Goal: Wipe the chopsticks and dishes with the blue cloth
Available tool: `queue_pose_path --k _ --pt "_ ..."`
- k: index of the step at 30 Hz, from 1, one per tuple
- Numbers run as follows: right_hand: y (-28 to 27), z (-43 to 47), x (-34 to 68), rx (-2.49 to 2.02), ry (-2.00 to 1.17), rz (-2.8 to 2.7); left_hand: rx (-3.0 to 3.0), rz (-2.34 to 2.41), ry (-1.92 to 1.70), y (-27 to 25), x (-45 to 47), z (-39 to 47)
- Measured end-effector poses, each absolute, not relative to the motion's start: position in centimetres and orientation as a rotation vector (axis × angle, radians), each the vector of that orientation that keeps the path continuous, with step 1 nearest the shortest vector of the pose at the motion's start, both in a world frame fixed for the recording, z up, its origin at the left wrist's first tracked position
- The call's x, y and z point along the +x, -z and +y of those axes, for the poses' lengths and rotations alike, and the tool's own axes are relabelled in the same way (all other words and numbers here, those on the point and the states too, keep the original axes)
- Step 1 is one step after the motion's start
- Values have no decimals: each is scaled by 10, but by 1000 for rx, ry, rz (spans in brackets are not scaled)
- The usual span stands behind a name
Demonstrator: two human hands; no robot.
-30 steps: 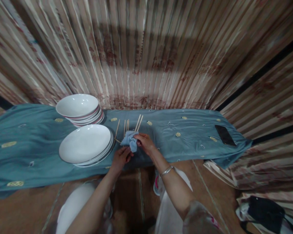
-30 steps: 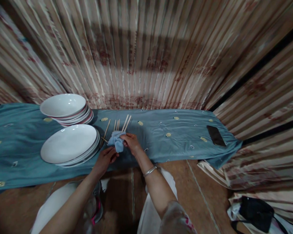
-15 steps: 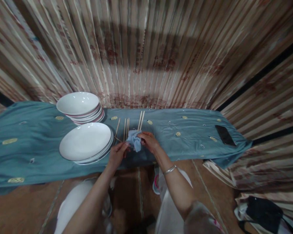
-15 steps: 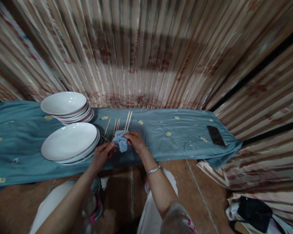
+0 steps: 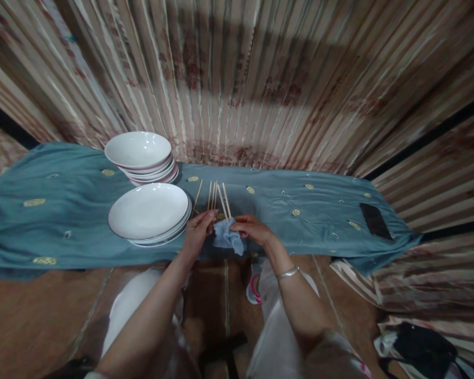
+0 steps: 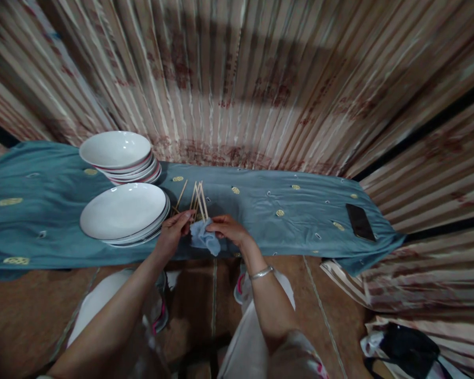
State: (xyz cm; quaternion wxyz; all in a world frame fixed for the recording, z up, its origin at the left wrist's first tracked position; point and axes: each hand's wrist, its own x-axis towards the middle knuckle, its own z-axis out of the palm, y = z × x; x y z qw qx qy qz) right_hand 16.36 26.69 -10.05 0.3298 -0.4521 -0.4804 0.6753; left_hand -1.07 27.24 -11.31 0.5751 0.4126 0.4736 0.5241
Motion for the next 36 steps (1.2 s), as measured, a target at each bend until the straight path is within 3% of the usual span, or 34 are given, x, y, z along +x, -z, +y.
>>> queue_pose_path --k 20,36 --pt "110 250 155 -1205 -1860 -1271 885 968 -1055 110 2 269" --pt "112 225 152 -1222 -2022 -1272 817 998 -1184 115 0 276"
